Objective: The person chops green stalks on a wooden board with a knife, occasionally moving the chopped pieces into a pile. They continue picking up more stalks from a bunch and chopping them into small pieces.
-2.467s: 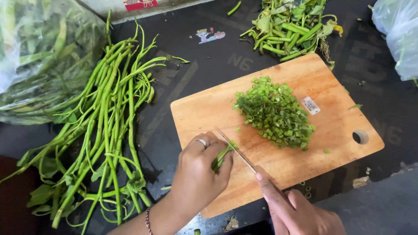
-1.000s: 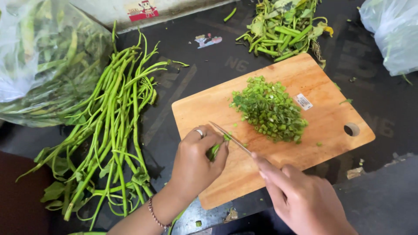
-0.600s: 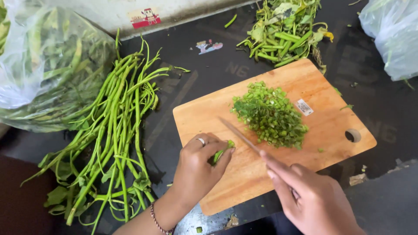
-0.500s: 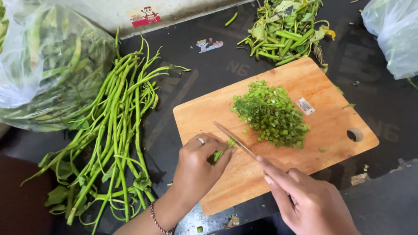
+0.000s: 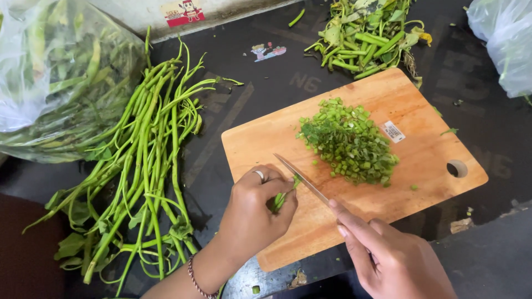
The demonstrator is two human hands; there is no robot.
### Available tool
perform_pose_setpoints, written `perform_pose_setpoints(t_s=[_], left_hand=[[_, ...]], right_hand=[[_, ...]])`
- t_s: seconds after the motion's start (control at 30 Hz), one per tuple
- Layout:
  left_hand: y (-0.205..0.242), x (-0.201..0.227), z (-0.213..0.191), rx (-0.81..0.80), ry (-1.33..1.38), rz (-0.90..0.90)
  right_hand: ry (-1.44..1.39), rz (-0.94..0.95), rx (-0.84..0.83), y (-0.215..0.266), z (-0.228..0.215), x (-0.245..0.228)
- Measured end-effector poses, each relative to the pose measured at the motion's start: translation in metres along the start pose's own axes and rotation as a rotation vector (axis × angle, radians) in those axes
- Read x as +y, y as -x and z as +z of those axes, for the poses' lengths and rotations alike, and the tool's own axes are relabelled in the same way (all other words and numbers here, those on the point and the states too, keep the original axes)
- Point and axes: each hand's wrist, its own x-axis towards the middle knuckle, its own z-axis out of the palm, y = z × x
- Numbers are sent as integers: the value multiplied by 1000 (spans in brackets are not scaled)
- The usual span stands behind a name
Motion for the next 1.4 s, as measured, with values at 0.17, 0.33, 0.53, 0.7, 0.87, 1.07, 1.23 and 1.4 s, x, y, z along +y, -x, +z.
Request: perform_pose_setpoints(t_s=[0.17, 0.33, 0.53, 0.7, 0.87, 1.07, 1.23, 1.4], left_hand=[[0, 1, 1, -30, -10, -27], [0, -2, 3, -44, -13, -15], [-1, -1, 4, -29, -2, 4], [-1, 2, 5, -22, -21, 17], [-1, 0, 6, -12, -16, 7], [2, -3, 7, -10, -24, 28], [6, 0, 8, -50, -4, 40], [8, 1, 5, -48, 23, 17]], right_hand=[[-32, -38, -16, -19, -5, -14], [-104, -144, 49, -26, 1, -15], [-5, -156, 52, -26, 5, -22], [140, -126, -30, -33, 5, -26], [156, -177, 0, -37, 9, -31], [232, -199, 37, -41, 14, -34], [169, -195, 44, -52, 15, -37], [121, -213, 71, -56, 12, -42]])
